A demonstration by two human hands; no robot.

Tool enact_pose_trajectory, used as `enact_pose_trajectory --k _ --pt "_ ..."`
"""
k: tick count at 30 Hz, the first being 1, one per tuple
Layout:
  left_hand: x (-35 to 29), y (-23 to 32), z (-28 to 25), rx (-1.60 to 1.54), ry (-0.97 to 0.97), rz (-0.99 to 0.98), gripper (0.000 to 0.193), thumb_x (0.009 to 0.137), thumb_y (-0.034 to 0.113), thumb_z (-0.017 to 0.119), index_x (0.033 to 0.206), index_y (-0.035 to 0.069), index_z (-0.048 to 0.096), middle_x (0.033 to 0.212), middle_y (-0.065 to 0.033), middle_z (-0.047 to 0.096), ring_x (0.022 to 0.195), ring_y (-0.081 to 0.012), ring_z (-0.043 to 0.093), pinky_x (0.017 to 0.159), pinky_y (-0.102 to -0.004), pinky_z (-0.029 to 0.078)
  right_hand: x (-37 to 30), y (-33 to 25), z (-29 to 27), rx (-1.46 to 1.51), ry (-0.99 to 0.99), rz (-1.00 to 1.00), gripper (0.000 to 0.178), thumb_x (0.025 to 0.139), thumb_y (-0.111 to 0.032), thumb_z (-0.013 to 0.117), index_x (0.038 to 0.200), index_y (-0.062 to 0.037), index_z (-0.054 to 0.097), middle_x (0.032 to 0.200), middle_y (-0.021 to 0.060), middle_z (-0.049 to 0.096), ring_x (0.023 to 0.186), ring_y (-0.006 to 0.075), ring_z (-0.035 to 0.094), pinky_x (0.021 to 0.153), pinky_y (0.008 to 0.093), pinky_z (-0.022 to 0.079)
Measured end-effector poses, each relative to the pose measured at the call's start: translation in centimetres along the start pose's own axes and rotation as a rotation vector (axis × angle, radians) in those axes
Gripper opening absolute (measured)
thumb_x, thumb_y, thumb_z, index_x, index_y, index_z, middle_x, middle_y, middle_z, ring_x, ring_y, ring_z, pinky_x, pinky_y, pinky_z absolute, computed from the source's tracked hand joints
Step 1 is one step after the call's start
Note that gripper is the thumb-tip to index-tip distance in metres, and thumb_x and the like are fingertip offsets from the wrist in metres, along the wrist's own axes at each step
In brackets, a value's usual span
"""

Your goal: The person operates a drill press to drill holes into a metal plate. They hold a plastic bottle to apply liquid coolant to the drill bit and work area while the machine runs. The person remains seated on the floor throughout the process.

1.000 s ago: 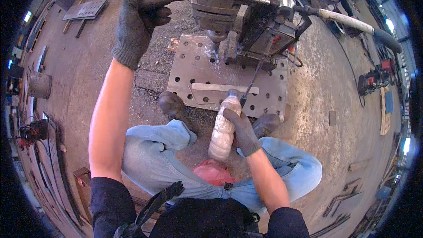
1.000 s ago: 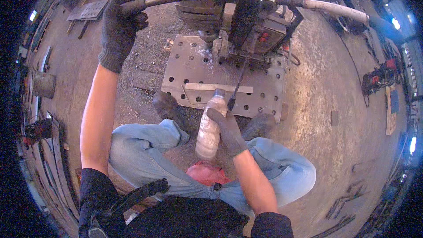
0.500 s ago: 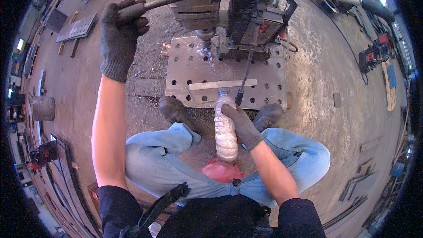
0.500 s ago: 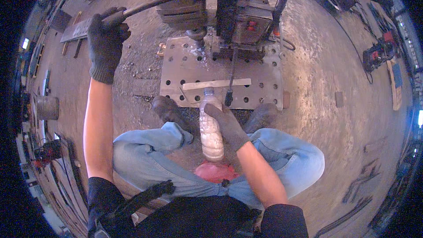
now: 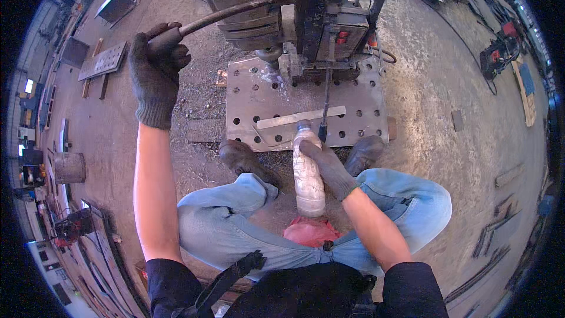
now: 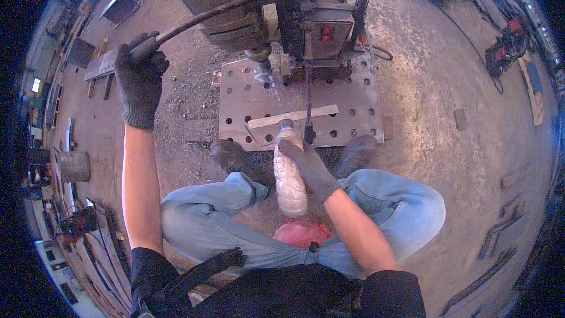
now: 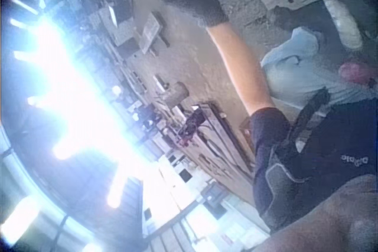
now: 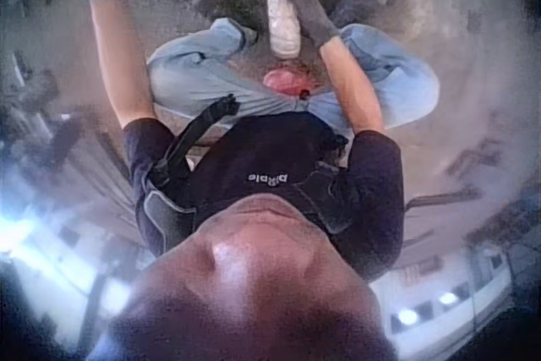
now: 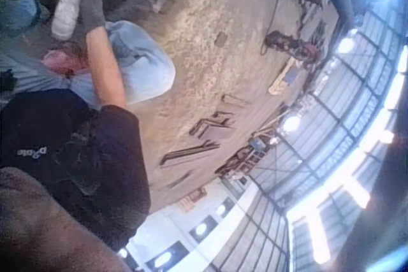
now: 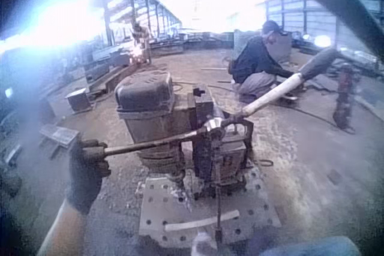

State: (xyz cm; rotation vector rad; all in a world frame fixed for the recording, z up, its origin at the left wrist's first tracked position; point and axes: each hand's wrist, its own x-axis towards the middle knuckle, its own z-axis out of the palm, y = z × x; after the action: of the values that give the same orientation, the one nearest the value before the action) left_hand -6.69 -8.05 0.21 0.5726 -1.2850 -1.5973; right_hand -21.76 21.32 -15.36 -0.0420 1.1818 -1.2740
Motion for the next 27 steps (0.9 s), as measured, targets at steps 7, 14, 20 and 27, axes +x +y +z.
enact_pose_trajectory --k 7,14,20,27 --pt "0.1 -0.2 0.1 -0.014 0.017 0.0 0.05 0.097 0.043 0.044 0.118 -0.002 0.055 0.11 -0.0178 0.066 0.067 -0.0205 0.056 0.06 -0.0347 0.047 0.3 0.3 0.1 -0.16 0.005 -0.204 0.051 0.085 -0.032 0.072 0.123 -0.0047 0.052 0.102 0.0071 0.061 0.087 0.0156 0.062 0.074 0.0312 0.054" --pt "0.1 -0.2 -0.4 0.034 -0.001 0.042 0.055 0.097 0.045 0.048 0.119 -0.005 0.052 0.108 -0.0204 0.064 0.074 -0.0228 0.063 0.061 -0.0328 0.054 -0.2 0.6 0.5 -0.021 -0.063 -0.057 0.056 0.084 -0.036 0.071 0.125 -0.0034 0.051 0.1 0.0072 0.061 0.083 0.0156 0.062 0.072 0.031 0.054" --pt "0.1 -0.2 -0.5 0.021 0.019 0.014 0.051 0.098 0.043 0.046 0.119 -0.003 0.054 0.106 -0.0173 0.065 0.072 -0.021 0.061 0.062 -0.0328 0.052 -0.1 0.5 0.3 0.011 -0.014 0.031 0.059 0.084 -0.04 0.07 0.125 -0.0027 0.051 0.098 0.006 0.06 0.079 0.0154 0.061 0.069 0.0309 0.054" --pt "0.1 -0.1 -0.3 0.053 0.04 0.018 0.05 0.098 0.042 0.044 0.119 -0.003 0.054 0.105 -0.0168 0.065 0.072 -0.0211 0.061 0.062 -0.033 0.052 0.0 0.1 0.3 -0.065 -0.02 -0.052 0.059 0.084 -0.043 0.071 0.123 -0.0035 0.051 0.093 0.0059 0.06 0.074 0.0144 0.061 0.064 0.0292 0.053"
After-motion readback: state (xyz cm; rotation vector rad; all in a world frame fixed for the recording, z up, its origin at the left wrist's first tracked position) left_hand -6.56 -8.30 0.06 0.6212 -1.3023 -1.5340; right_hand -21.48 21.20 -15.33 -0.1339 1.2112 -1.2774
